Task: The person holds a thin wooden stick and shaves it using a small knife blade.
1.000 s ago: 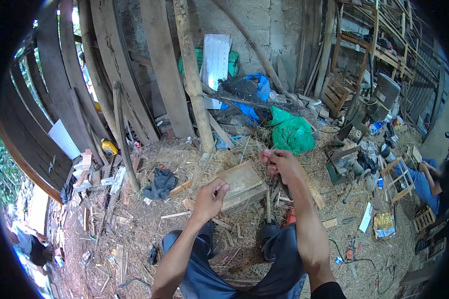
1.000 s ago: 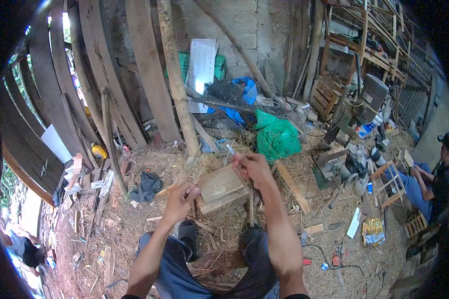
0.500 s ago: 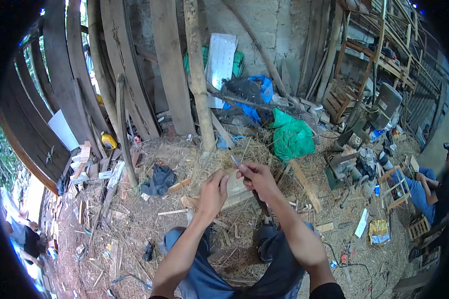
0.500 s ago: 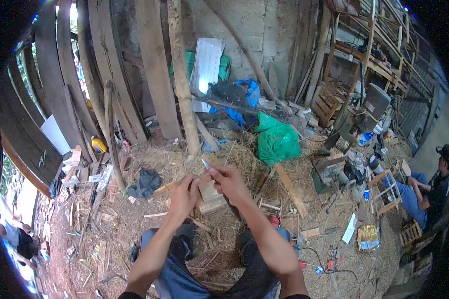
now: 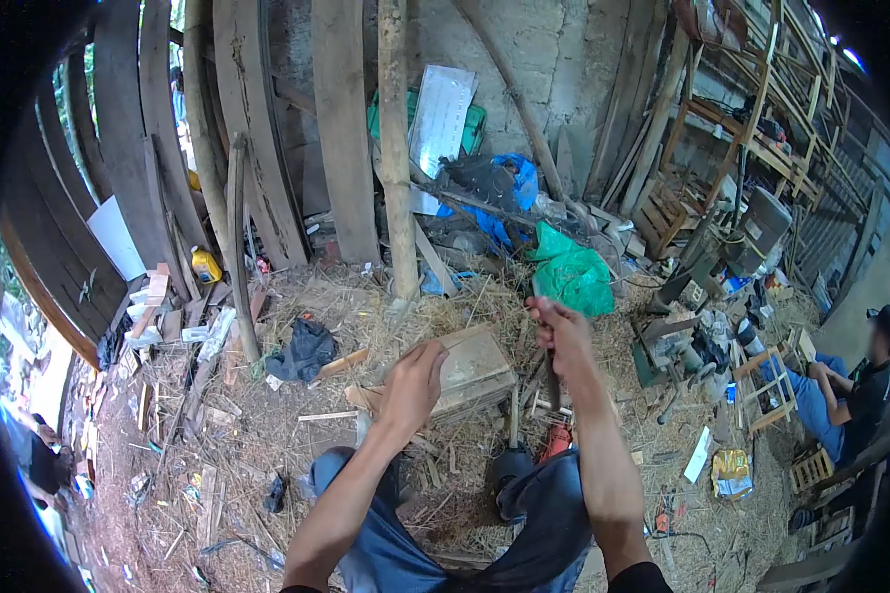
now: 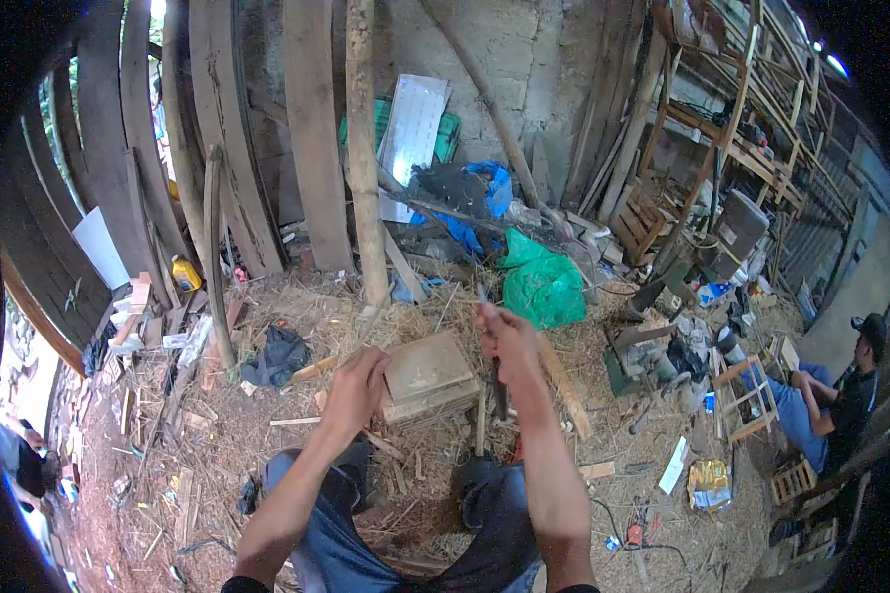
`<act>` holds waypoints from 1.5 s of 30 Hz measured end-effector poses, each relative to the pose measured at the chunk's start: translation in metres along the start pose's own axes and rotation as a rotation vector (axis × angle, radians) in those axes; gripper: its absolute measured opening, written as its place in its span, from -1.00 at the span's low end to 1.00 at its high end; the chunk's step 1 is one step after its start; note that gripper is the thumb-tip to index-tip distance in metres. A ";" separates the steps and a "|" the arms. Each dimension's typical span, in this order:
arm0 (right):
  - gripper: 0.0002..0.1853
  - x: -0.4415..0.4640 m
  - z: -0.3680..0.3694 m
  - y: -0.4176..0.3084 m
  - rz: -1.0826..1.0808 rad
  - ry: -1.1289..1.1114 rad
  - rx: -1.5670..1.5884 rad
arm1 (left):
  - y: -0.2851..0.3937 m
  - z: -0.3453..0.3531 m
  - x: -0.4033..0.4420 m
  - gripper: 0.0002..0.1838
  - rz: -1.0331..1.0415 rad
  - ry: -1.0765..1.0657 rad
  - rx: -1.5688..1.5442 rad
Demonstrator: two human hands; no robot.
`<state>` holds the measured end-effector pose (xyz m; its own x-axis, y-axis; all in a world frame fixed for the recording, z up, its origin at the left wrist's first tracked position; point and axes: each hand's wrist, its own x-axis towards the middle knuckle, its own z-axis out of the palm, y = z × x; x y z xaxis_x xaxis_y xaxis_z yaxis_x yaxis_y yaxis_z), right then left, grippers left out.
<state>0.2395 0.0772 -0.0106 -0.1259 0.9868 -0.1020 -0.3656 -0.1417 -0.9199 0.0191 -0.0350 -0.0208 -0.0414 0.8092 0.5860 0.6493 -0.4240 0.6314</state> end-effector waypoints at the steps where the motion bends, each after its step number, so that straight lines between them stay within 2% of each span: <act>1: -0.76 -0.010 0.015 0.003 0.004 -0.048 -0.024 | 0.001 0.002 0.002 -0.93 -0.001 0.002 -0.014; 3: -0.76 -0.033 0.041 0.012 -0.002 -0.100 -0.048 | 0.009 0.006 0.007 -0.93 0.012 0.021 -0.027; 5: -0.76 -0.056 0.058 0.022 0.076 -0.376 -0.098 | 0.016 0.005 0.009 -0.93 0.027 0.036 -0.041; 6: -0.76 -0.055 0.057 0.018 0.069 -0.379 -0.100 | 0.019 0.003 0.009 -0.93 0.028 0.027 -0.060; 9: -0.76 -0.053 0.049 0.006 0.220 -0.334 -0.098 | 0.023 0.000 0.000 -0.93 0.059 0.016 -0.051; 14: -0.75 -0.062 0.047 -0.001 0.162 -0.328 -0.213 | 0.035 -0.011 -0.012 -0.93 0.057 -0.029 -0.048; 16: -0.79 -0.048 0.029 -0.003 0.058 -0.110 -0.284 | 0.044 -0.023 -0.020 -0.94 -0.065 -0.029 -0.067; 17: -0.79 -0.043 0.019 -0.012 0.057 -0.090 -0.197 | 0.045 -0.031 -0.024 -0.94 -0.059 -0.026 -0.061; 20: -0.75 -0.046 0.000 -0.032 0.049 -0.118 -0.096 | 0.043 -0.046 -0.034 -0.95 -0.012 -0.050 -0.024; 25: -0.75 -0.073 0.036 -0.015 0.053 -0.151 -0.107 | 0.045 -0.029 -0.025 -0.93 0.022 0.009 -0.076; 26: -0.74 -0.084 0.048 -0.010 0.090 -0.242 -0.088 | 0.048 -0.026 -0.022 -0.93 0.025 0.008 -0.078; 27: -0.74 -0.091 0.053 -0.008 0.130 -0.333 -0.067 | 0.051 -0.023 -0.020 -0.93 -0.030 -0.008 -0.105; 28: -0.74 -0.090 0.050 -0.010 0.131 -0.333 -0.064 | 0.053 -0.023 -0.018 -0.93 -0.085 -0.023 -0.130; 35: -0.74 -0.071 0.030 -0.017 0.084 -0.324 -0.179 | 0.065 -0.039 -0.030 -0.93 -0.113 -0.078 -0.159; 37: -0.72 -0.053 0.004 -0.030 -0.012 -0.032 -0.192 | 0.067 -0.056 -0.037 -0.93 -0.206 -0.084 -0.101; 40: -0.74 -0.035 -0.039 -0.037 -0.085 -0.024 -0.080 | 0.031 -0.072 -0.046 -0.91 -0.191 -0.050 -0.013; 42: -0.78 -0.031 -0.041 -0.040 -0.046 -0.031 -0.033 | 0.011 -0.068 -0.039 -0.89 -0.196 0.035 -0.064; 44: -0.81 -0.040 -0.012 -0.036 -0.019 -0.002 -0.147 | 0.006 -0.062 -0.027 -0.88 -0.508 0.000 -0.506; 45: -0.81 -0.039 -0.003 -0.028 0.004 -0.045 -0.272 | 0.001 -0.054 -0.021 -0.88 -0.574 -0.012 -0.688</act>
<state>0.2573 0.0427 0.0176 -0.1704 0.9808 -0.0945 -0.1051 -0.1135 -0.9880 -0.0204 -0.0744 -0.0046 -0.2093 0.9743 0.0838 -0.0683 -0.1001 0.9926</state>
